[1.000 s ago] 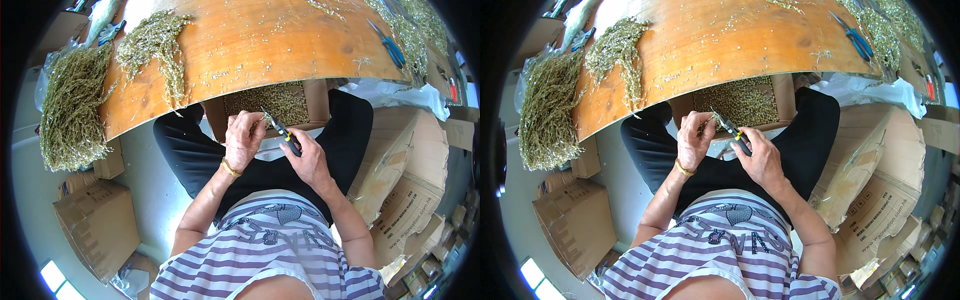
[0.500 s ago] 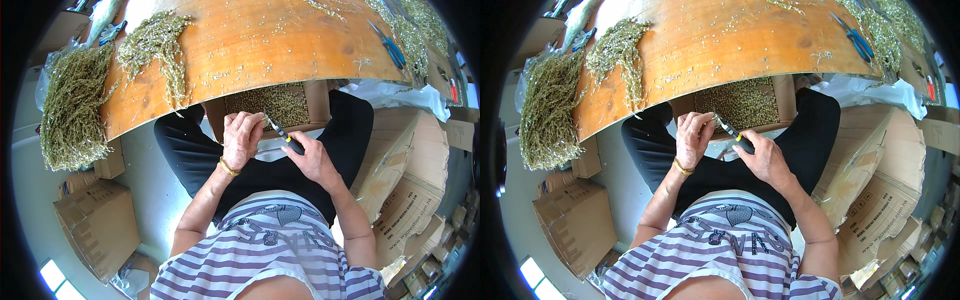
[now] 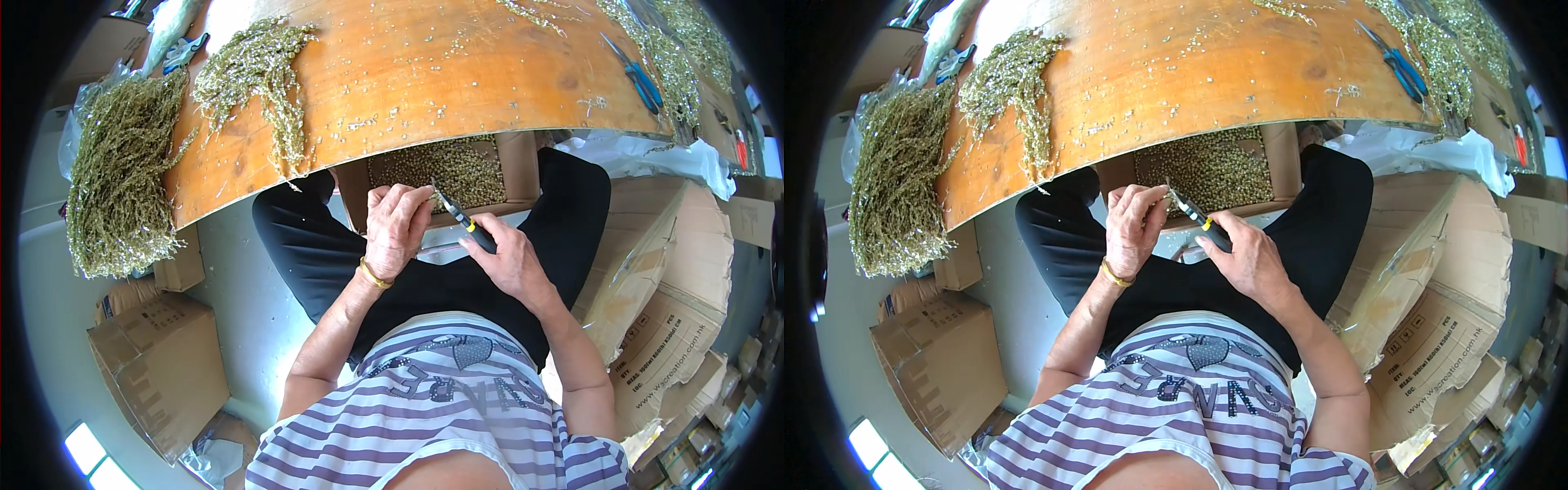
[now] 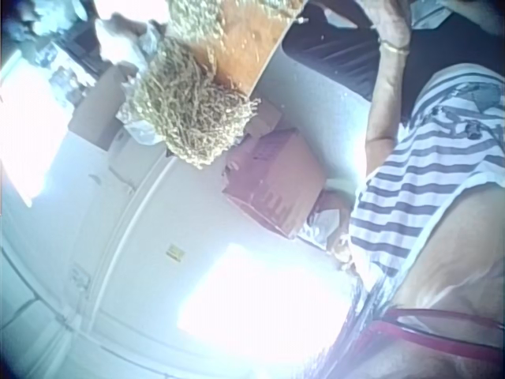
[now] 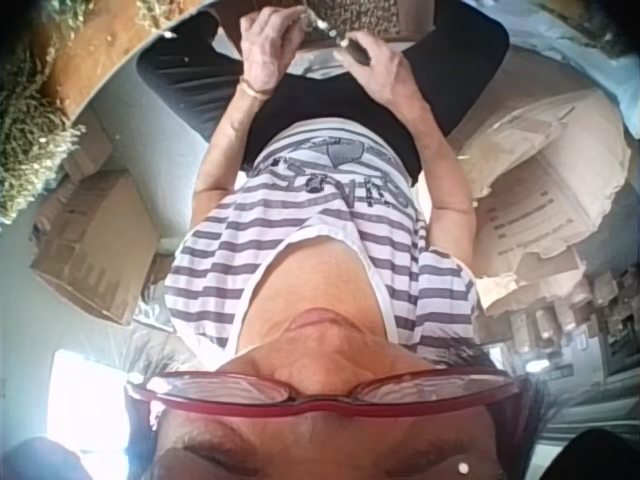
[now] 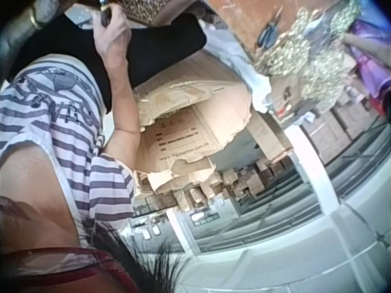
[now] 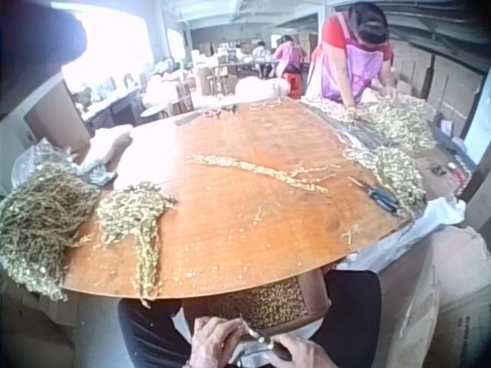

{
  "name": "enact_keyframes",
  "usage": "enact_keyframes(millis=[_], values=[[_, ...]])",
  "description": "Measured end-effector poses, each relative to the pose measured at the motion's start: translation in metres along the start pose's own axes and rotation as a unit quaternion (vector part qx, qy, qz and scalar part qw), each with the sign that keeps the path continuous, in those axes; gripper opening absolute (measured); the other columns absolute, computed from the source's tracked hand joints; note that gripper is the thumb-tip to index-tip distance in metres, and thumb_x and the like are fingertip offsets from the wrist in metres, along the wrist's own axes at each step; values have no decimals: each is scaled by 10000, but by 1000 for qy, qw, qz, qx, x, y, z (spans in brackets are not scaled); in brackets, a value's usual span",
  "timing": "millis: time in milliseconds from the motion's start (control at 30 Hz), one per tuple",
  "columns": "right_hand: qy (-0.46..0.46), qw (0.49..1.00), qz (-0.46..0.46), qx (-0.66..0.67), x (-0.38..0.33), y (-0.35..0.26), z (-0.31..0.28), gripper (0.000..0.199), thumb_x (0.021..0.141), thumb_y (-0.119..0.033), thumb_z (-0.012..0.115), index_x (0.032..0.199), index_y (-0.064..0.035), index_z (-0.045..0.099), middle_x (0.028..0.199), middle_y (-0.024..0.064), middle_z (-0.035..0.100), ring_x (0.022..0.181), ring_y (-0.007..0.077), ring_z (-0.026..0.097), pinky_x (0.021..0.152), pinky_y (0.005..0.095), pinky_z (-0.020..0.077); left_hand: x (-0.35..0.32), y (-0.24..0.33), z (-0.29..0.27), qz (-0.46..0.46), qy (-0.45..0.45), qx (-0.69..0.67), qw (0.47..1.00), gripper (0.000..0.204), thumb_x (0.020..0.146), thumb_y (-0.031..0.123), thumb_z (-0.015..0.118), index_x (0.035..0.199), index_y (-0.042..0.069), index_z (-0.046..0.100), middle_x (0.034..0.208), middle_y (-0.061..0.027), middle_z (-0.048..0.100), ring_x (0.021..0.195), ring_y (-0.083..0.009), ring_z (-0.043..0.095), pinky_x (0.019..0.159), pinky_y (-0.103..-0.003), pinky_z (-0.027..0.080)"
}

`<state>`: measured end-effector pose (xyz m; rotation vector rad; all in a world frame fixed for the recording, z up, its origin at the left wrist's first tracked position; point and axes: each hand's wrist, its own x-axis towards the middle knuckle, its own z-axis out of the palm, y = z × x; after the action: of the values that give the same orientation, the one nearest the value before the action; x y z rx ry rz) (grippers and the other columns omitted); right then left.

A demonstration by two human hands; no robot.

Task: Trimming and cleaning dried decorative gold-colored grass at a workbench using small snips.

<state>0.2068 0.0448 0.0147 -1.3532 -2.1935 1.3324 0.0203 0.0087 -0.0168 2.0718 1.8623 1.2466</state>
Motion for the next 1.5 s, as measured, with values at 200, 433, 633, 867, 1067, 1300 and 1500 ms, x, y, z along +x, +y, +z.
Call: enact_keyframes(millis=[200,433,633,867,1067,1300,1500], values=[[-45,999,-9,6,-3,2,-3,317,787,-213,611,1006,0,527,857,189,593,791,345,587,695,386,464,1,-6,-4,-141,-39,-76,986,171,753,9,620,914,55,587,743,-66,551,681,-196,521,616,-301,413],[-33,998,44,38,3,-2,-8,382,790,-266,605,1036,14,520,910,178,589,821,307,595,717,371,467,2,-2,-3,-45,-14,-16,999,229,725,24,638,936,89,577,739,-24,543,691,-187,535,696,-302,365],[-35,999,18,-5,3,-2,-5,377,789,-258,603,1060,-13,510,934,149,588,808,296,595,714,380,475,2,-1,-1,-16,-13,-4,1000,255,714,21,647,951,83,576,754,-21,549,693,-175,537,710,-299,361],[-36,999,8,-31,4,0,-4,315,789,-228,596,1020,-28,520,885,158,589,812,338,583,703,395,469,-1,-5,0,-13,-34,4,999,232,725,32,638,943,85,579,751,-29,554,682,-183,542,705,-304,369],[-82,993,-14,-87,4,9,-16,295,783,-230,603,993,-26,572,761,128,589,685,277,588,647,349,467,0,-14,-3,-161,-157,-198,954,199,739,16,614,931,67,592,786,-70,578,720,-234,545,704,-308,394],[-326,907,149,221,15,26,-31,341,836,-338,569,966,-24,593,675,18,570,587,84,528,530,222,444,-8,-1,3,-226,-142,-254,929,195,745,-10,589,926,61,608,793,-75,578,730,-230,556,698,-311,401],[-340,903,156,212,12,33,-25,339,837,-338,564,920,-11,597,676,37,573,571,96,527,527,230,445,-3,-6,-2,-123,-207,-128,962,185,761,16,589,936,67,620,776,-55,566,734,-164,563,638,-257,427]])
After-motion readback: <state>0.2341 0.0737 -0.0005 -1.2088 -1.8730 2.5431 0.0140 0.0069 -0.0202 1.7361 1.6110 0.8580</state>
